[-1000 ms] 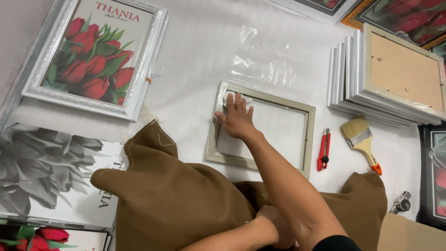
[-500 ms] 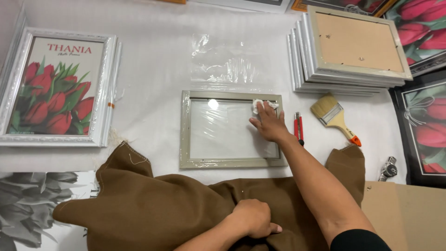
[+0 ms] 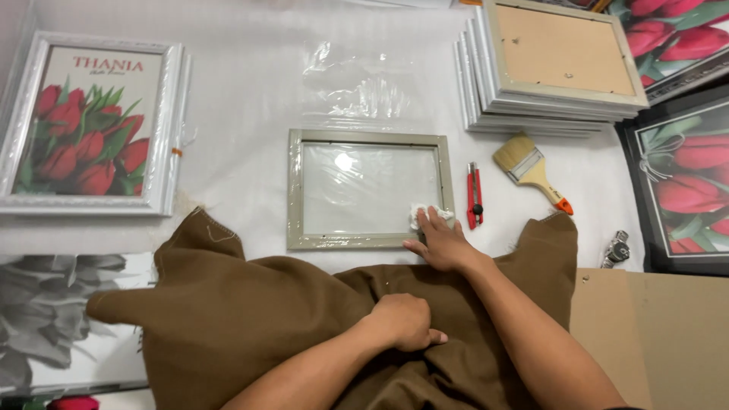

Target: Applying adhesive to a picture frame, cleaning the glass, and installing the backing board.

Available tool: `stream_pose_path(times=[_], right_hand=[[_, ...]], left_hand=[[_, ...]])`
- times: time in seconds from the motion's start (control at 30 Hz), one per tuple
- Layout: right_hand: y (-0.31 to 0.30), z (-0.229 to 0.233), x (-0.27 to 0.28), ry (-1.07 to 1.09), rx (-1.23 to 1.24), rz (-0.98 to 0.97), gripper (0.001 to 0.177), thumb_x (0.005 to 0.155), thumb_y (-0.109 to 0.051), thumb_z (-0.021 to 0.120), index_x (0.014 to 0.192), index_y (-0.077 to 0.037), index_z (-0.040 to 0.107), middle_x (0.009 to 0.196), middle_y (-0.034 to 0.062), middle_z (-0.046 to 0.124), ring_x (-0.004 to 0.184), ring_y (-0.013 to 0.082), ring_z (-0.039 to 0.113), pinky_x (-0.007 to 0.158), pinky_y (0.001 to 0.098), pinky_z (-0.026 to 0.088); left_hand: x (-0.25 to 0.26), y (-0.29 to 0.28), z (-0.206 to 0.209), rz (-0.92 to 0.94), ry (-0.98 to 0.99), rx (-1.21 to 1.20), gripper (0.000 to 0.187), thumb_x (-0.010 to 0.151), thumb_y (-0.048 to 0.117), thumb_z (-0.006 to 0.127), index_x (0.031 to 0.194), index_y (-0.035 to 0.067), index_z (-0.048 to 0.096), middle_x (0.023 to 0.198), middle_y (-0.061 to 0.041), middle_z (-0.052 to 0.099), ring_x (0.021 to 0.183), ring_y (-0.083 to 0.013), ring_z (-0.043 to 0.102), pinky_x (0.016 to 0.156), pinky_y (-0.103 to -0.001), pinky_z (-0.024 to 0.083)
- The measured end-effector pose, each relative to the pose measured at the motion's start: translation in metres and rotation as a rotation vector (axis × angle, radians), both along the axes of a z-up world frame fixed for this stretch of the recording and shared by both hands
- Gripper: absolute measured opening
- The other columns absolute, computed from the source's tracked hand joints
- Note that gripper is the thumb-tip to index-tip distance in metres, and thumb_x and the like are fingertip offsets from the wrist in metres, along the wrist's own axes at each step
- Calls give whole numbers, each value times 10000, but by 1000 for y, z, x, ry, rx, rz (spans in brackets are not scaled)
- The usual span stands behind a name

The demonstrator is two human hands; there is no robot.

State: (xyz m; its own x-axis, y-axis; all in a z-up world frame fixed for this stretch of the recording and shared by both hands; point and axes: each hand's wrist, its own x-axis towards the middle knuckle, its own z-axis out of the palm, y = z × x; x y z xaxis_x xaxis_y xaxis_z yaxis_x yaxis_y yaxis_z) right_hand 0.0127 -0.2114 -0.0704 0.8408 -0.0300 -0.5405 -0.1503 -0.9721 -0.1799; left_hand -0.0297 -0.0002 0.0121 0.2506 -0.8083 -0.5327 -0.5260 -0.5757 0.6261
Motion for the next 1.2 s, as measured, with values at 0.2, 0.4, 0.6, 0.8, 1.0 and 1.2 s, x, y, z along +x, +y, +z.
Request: stream_pose_path(times=[0.2, 0.4, 0.6, 0.8, 1.0, 1.2], right_hand=[[41, -3, -9, 80, -38, -4, 948, 964, -687, 392, 1622, -72, 98, 1697, 225, 13, 1566, 389, 58, 1242, 567, 69], [151, 28, 48, 116, 5, 187, 934, 976, -667, 385, 1636, -114, 22, 1709, 155, -76, 1569, 346, -21, 1254, 516, -18], [188, 48, 71, 122, 114, 336, 925, 986, -732, 284, 1649, -106, 124, 1710, 225, 29, 1567, 432, 104, 1247, 633, 26], [99, 34, 55, 73, 29, 83, 829, 999, -604, 331, 1639, -170, 34, 1718, 112, -46, 1575, 277, -17, 1224, 604, -70], [-3, -5, 59, 31, -111, -111, 873, 995, -603, 340, 1637, -122, -2, 1718, 146, -35, 1584, 270, -7, 1219, 596, -108], [64, -4, 124, -68, -43, -77, 900, 998, -620, 333, 1633, -97, -31, 1714, 169, -65, 1573, 303, -111, 1219, 563, -121]], left_hand=[[-6, 5, 3, 8, -10, -44, 563, 956, 520, 603, 978, -15, 777, 977, -179, 758, 839, -380, 702, 774, -464, 542], [-7, 6, -12, -11, -101, -198, 411, 948, 449, 582, 1158, 144, 761, 1197, -84, 735, 950, -368, 684, 783, -462, 511], [-1, 5, -12, -35, -54, -161, 430, 959, 450, 588, 1088, 82, 768, 1129, -119, 742, 915, -385, 688, 782, -481, 521], [1, 3, -7, -46, -6, -82, 481, 973, 451, 595, 1004, 7, 778, 1048, -162, 750, 873, -406, 693, 781, -503, 533], [0, 2, -1, -8, 34, -39, 564, 983, 524, 598, 897, -2, 781, 942, -180, 759, 825, -392, 704, 763, -489, 546], [6, 6, 6, -19, 86, -50, 564, 959, 505, 593, 981, -27, 782, 974, -194, 760, 869, -402, 701, 806, -479, 532]])
